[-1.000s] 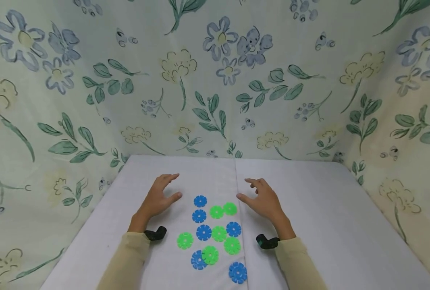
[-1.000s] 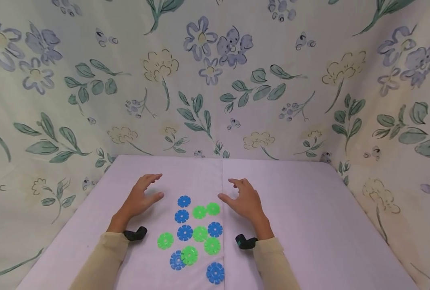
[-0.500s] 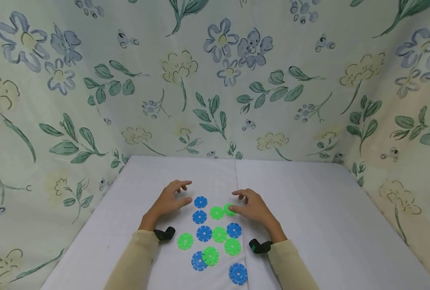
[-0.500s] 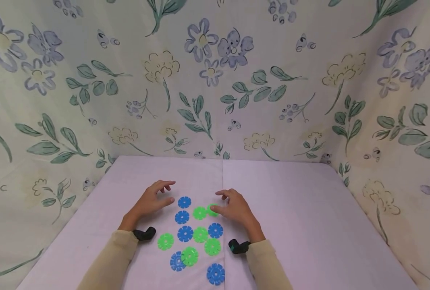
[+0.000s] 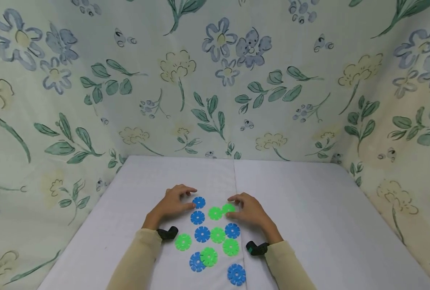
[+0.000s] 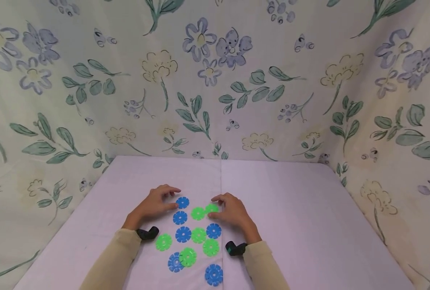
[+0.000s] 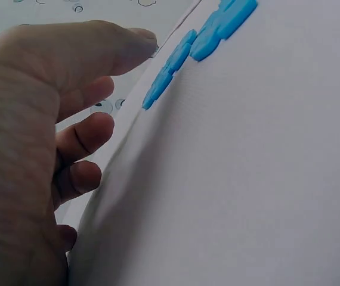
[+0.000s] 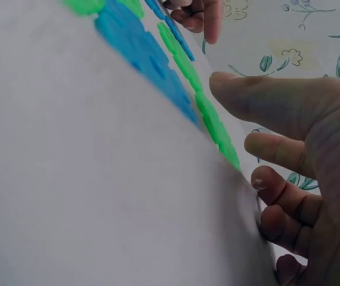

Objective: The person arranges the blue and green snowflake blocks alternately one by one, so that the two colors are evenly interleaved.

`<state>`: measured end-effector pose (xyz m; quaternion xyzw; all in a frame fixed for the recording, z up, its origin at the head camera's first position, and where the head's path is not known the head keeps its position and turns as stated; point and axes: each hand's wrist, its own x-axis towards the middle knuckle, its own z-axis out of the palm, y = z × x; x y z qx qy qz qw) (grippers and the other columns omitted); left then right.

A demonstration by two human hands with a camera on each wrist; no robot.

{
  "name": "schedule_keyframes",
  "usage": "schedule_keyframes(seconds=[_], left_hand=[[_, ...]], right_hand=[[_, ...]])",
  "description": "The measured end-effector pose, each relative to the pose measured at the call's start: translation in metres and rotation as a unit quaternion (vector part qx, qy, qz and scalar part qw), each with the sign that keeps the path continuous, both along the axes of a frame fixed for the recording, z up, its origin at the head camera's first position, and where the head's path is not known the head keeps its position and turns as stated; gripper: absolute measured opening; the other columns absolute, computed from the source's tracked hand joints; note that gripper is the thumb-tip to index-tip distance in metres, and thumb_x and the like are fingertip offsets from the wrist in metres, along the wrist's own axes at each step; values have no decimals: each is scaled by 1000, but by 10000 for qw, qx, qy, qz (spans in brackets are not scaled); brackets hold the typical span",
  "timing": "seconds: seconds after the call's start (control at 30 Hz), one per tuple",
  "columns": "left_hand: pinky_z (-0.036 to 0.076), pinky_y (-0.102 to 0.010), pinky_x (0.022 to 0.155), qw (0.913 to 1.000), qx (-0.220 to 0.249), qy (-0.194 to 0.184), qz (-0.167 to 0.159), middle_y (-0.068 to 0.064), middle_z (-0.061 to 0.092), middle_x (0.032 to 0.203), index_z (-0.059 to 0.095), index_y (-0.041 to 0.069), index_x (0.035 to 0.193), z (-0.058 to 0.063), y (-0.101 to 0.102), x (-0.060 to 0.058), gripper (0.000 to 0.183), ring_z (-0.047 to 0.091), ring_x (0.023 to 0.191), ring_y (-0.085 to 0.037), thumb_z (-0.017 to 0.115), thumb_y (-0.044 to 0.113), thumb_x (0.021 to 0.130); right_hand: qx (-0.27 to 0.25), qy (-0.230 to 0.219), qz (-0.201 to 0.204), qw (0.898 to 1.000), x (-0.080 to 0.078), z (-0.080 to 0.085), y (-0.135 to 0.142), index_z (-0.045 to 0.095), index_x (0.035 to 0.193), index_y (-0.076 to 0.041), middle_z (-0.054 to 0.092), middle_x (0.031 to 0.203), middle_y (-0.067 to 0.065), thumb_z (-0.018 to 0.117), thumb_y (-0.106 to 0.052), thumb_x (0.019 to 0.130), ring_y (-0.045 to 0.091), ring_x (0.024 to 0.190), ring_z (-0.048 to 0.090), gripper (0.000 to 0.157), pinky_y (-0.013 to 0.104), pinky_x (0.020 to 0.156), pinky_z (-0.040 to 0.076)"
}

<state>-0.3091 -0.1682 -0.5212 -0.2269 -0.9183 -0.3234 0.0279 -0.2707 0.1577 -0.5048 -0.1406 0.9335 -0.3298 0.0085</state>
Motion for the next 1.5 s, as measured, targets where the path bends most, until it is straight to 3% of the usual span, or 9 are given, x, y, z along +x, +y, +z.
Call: schedule_keyframes(seconds=[0.37, 0.6, 0.83, 1.33, 1.5], left_hand=[[27, -37, 87, 9992, -386, 38, 8, 17, 58, 101, 67, 37, 124, 1, 11, -4, 46, 49, 98, -7, 76, 51, 81], [27, -36, 84, 9973, -715, 152, 85, 19, 57, 99, 69, 38, 120, -3, 10, 1, 44, 49, 98, -6, 77, 56, 80], [27, -35, 83, 9959, -840, 347, 37, 20, 58, 101, 69, 39, 119, -7, 12, -1, 46, 48, 97, -4, 74, 62, 80], [26, -36, 84, 9976, -671, 130, 78, 21, 59, 96, 71, 39, 107, -5, 18, -8, 38, 49, 94, -5, 80, 58, 76], [26, -36, 84, 9980, -588, 234, -9, 21, 59, 96, 71, 37, 105, -6, 17, -10, 38, 50, 93, -4, 81, 56, 75]], right_hand=[[175, 151, -132, 9996, -1, -2, 2, 72, 116, -26, 63, 101, -7, 89, -43, 71, 11, 91, 54, 50, 35, 79, 46], [201, 186, 91, 9996, 3, -10, -1, 73, 116, -25, 63, 102, -7, 88, -45, 73, 12, 92, 56, 50, 36, 79, 47], [308, 249, 31, 9992, 6, -8, -1, 72, 117, -26, 63, 103, -8, 87, -46, 74, 10, 92, 55, 50, 35, 79, 46], [346, 295, 48, 9990, 4, -4, 0, 73, 116, -26, 63, 102, -8, 87, -45, 74, 10, 90, 54, 49, 34, 79, 46], [341, 302, 41, 9990, 3, -6, 0, 73, 116, -28, 63, 103, -8, 87, -47, 73, 10, 91, 55, 49, 35, 80, 46]])
